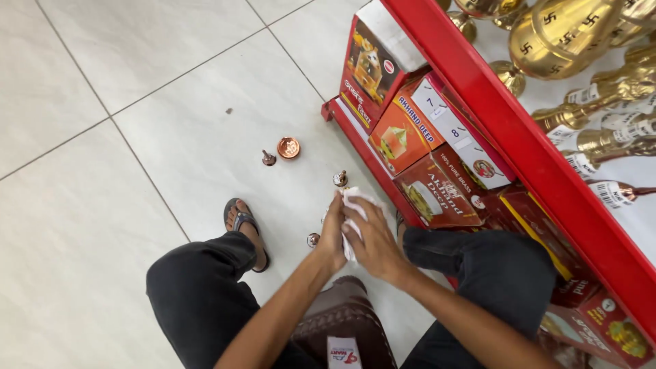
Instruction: Clean small brass lamps and place them on the shelf.
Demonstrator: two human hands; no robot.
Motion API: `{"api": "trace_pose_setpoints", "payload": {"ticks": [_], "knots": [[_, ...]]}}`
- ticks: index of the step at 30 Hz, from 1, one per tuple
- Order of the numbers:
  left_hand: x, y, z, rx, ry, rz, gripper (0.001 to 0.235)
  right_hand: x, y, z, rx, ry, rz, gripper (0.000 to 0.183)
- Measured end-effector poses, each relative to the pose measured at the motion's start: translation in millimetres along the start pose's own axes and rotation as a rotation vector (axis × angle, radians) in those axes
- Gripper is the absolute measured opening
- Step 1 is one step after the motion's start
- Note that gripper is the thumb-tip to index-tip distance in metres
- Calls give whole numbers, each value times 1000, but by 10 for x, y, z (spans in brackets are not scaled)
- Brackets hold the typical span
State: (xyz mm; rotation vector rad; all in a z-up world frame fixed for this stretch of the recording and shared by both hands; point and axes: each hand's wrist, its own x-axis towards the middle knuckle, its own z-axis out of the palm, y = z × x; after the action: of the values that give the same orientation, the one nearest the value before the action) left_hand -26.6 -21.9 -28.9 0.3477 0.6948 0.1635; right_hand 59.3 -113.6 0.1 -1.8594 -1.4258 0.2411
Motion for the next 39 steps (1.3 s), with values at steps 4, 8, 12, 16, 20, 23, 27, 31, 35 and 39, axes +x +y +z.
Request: {"api": "trace_pose_setpoints", "payload": {"ticks": [4,8,12,16,20,23,27,31,35,39], "knots": [[-281,2,233,43,95,27,62,-10,-84,-59,26,-66,-31,42],[-222,58,269,139,123,45,57,199,18,-9,12,-35,124,38],[-87,-21,202,87,73,79,56,304,80,-61,-24,-16,173,26],[-67,-154,254,25,132,41,55,266,216,-79,165,9,231,23],[-22,-164,232,78,217,20,53,287,328,-83,220,78,283,24],[26,-102,242,66,208,40,55,287,579,-168,326,207,432,27],[90,-146,230,2,173,64,60,272,842,-347,1125,473,579,22],[99,-241,249,93,222,54,55,422,242,-441,1249,497,805,28],[100,-394,139,432,68,481,45,366,89,-339,603,112,291,36],[140,-552,0,465,31,314,47,386,114,-324,220,-48,350,24]]}}
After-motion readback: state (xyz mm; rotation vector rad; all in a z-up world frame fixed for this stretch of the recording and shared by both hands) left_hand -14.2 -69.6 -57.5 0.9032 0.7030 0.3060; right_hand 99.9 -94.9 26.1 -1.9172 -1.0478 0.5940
